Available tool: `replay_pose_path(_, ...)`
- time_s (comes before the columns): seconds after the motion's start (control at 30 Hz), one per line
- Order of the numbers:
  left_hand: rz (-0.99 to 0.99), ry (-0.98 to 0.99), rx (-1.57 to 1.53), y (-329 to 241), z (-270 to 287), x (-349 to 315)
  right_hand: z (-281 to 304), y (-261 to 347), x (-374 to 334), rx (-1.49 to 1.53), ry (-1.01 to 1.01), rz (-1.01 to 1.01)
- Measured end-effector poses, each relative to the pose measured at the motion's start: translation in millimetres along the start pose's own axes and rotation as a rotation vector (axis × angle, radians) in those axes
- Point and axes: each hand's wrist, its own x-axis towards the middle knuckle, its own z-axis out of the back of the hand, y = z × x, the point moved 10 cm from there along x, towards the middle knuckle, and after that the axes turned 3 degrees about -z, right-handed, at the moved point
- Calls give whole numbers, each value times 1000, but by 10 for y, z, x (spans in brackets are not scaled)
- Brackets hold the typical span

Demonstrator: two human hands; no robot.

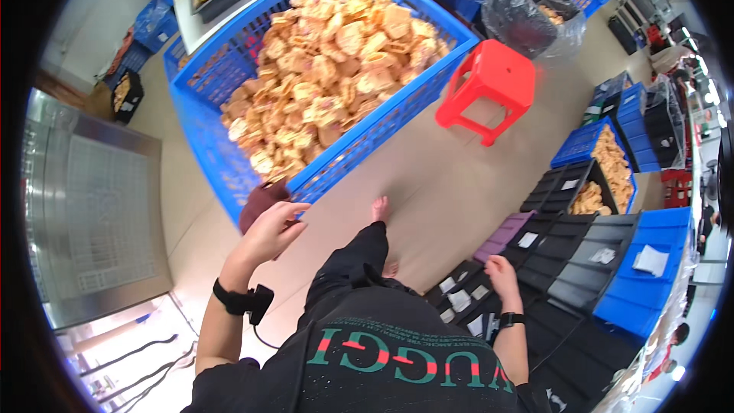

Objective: Checking the functionality of plastic components using a testing rig at a workstation.

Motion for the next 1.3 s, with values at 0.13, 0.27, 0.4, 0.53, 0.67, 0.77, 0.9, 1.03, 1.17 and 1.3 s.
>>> replay_pose_path(0.13,-104,-350,247,-103,225,593,-155,136,344,10,189,-25)
replay_pose_path(0.27,50,-442,404,156,506,1029,9,-163,430,62,246,-324)
replay_pose_path(0.4,204,-369,334,174,578,1556,415,-507,527,128,226,-545)
replay_pose_path(0.53,97,-350,222,-154,349,2285,840,-510,1032,154,273,-503)
replay_pose_path(0.67,105,-297,-67,-305,-146,2909,1388,50,2171,-208,398,-138)
replay_pose_path(0.77,356,-297,-362,-254,-388,2939,1978,328,3066,-46,290,-258)
replay_pose_path(0.9,584,-476,-674,-246,-546,2488,2653,1171,4256,-308,267,-110)
replay_pose_path(1.03,774,-804,-847,33,-594,1830,2998,2265,5207,-476,11,-1)
replay_pose_path(1.17,806,-1259,-997,424,-522,1428,2550,3175,5748,-307,150,124)
replay_pose_path(1.3,818,-1364,-963,493,-376,1431,1962,3475,5768,-357,294,151)
